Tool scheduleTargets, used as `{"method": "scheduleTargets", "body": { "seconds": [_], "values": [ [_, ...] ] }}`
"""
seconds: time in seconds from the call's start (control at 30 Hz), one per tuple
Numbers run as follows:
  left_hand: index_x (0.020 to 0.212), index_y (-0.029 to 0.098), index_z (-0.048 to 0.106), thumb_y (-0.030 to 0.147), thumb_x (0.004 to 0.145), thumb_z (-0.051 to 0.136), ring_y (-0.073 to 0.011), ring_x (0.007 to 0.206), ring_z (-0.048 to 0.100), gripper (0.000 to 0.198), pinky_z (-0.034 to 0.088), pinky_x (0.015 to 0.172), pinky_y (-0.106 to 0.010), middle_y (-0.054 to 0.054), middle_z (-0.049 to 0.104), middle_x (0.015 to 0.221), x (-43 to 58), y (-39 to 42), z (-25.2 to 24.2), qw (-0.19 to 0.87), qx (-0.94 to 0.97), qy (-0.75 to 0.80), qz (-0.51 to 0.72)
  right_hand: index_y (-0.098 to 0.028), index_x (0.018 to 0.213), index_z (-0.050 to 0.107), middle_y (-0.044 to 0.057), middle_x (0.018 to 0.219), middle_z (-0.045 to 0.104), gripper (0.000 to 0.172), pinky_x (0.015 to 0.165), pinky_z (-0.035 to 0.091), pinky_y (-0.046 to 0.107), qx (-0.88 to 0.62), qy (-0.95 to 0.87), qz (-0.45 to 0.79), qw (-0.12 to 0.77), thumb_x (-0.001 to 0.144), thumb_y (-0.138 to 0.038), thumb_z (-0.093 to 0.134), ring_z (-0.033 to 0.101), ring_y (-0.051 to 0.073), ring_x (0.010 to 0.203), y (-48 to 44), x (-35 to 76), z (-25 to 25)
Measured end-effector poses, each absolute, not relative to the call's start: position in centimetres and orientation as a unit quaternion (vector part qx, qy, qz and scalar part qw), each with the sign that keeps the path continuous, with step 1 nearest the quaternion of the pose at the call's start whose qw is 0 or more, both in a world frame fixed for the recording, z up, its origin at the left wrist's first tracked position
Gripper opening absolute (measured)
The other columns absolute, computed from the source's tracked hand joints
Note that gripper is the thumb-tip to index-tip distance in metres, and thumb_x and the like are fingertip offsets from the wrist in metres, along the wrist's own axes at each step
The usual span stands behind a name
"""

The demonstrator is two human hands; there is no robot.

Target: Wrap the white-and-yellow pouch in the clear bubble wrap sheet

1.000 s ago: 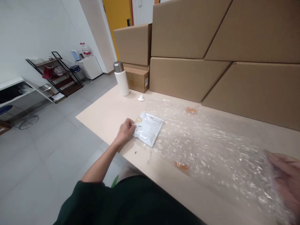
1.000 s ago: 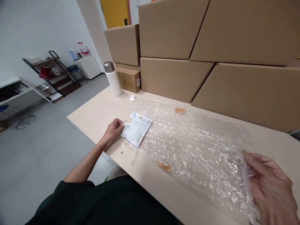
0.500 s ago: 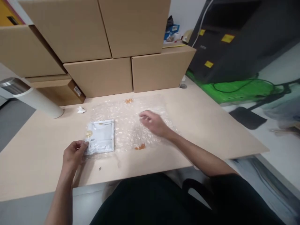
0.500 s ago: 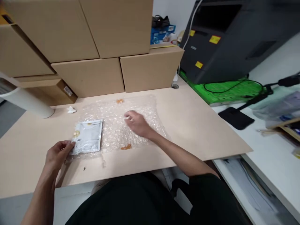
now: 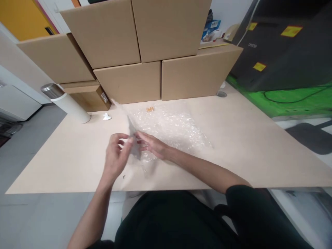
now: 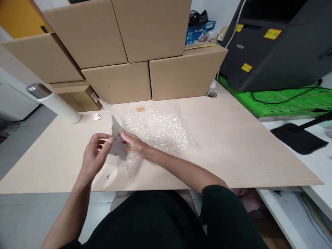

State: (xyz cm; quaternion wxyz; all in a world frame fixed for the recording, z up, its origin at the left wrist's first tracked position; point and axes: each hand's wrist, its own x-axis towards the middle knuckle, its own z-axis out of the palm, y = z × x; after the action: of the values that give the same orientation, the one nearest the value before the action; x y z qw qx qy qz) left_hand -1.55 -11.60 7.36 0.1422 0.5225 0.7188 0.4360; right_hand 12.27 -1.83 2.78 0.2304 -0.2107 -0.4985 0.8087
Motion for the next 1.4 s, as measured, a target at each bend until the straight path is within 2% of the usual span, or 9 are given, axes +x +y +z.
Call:
{"method": "scheduleTargets", "body": {
  "seconds": [0.2,0.37,0.47,0.57,0.67,0.77,0.93,1.2,1.4],
  "values": [
    [0.112,0.022,0.070,0.052,0.101,0.039,-0.0285,0.118,0.052,0.045,0.040,0.105,-0.047,-0.011,0.058,0.120,3.7,-8.7,4.5,0.206,0.714,0.608,0.278,-0.017,0.109,0.068,0.011,0.094,0.072,0.055,0.071,0.054,0.036,-0.310,-0.402,0.829,0.235,0.089,-0.066,0.051,0.066,0.025,0.087,-0.7,17.8,2.9],
    [0.111,0.022,0.073,0.053,0.099,0.043,-0.0334,0.115,0.049,0.045,0.039,0.102,-0.055,-0.013,0.056,0.126,5.1,-7.9,2.0,0.173,0.739,0.624,0.183,-0.021,0.114,0.065,0.010,0.131,0.061,0.044,0.098,0.047,0.038,-0.421,-0.563,0.605,0.374,0.081,-0.050,0.067,0.056,0.026,0.120,0.0,20.9,2.1],
    [0.111,0.024,0.073,0.047,0.100,0.044,-0.0336,0.118,0.049,0.039,0.039,0.102,-0.056,-0.012,0.057,0.127,4.6,-8.2,2.0,0.182,0.755,0.605,0.176,-0.024,0.119,0.063,0.010,0.140,0.054,0.042,0.102,0.043,0.041,-0.385,-0.671,0.523,0.358,0.086,-0.051,0.063,0.051,0.026,0.125,0.1,20.5,1.6],
    [0.125,0.024,0.066,0.046,0.096,0.050,-0.0389,0.132,0.041,0.040,0.035,0.106,-0.062,-0.014,0.049,0.142,2.7,-8.6,1.9,0.160,0.683,0.668,0.249,-0.023,0.099,0.063,0.008,0.108,0.065,0.036,0.093,0.045,0.042,-0.337,-0.741,0.512,0.274,0.092,-0.057,0.052,0.058,0.025,0.104,0.0,19.1,1.3],
    [0.142,0.018,0.049,0.050,0.086,0.063,-0.0394,0.131,0.046,0.066,0.041,0.102,-0.059,-0.020,0.044,0.145,0.3,-9.1,1.5,0.233,0.503,0.738,0.385,-0.022,0.083,0.057,0.003,0.084,0.059,0.040,0.087,0.044,0.040,-0.339,-0.772,0.485,0.233,0.097,-0.057,0.043,0.056,0.022,0.087,-0.1,18.3,1.5],
    [0.147,0.018,0.039,0.054,0.086,0.063,-0.0307,0.120,0.059,0.074,0.049,0.098,-0.046,-0.019,0.053,0.137,-0.7,-9.7,1.8,0.371,0.386,0.695,0.480,-0.023,0.085,0.059,0.004,0.088,0.061,0.041,0.089,0.044,0.042,-0.351,-0.745,0.521,0.223,0.097,-0.058,0.043,0.057,0.023,0.089,-0.2,18.6,2.2],
    [0.143,0.028,0.038,0.052,0.094,0.055,-0.0247,0.125,0.057,0.057,0.049,0.099,-0.040,-0.013,0.051,0.145,2.8,-9.3,3.9,0.350,0.471,0.592,0.552,-0.025,0.102,0.070,0.005,0.114,0.068,0.042,0.098,0.044,0.041,-0.338,-0.585,0.683,0.279,0.089,-0.063,0.057,0.061,0.025,0.107,-0.2,20.1,2.8],
    [0.146,0.029,0.044,0.047,0.101,0.040,-0.0344,0.146,0.030,0.048,0.025,0.114,-0.058,-0.009,0.034,0.162,9.4,-4.6,2.7,0.255,0.729,0.559,0.301,-0.018,0.093,0.073,0.004,0.080,0.071,0.042,0.066,0.048,0.031,-0.411,-0.457,0.702,0.360,0.070,-0.054,0.076,0.063,0.019,0.071,1.1,26.4,2.5],
    [0.146,0.034,0.048,0.050,0.100,0.041,-0.0421,0.147,0.023,0.049,0.024,0.111,-0.062,-0.004,0.032,0.163,11.7,-2.9,0.9,0.186,0.786,0.569,0.151,-0.022,0.094,0.072,0.009,0.114,0.069,0.028,0.086,0.049,0.038,-0.540,-0.626,0.377,0.417,0.076,-0.042,0.064,0.062,0.025,0.100,3.3,31.7,1.0]
  ]
}}
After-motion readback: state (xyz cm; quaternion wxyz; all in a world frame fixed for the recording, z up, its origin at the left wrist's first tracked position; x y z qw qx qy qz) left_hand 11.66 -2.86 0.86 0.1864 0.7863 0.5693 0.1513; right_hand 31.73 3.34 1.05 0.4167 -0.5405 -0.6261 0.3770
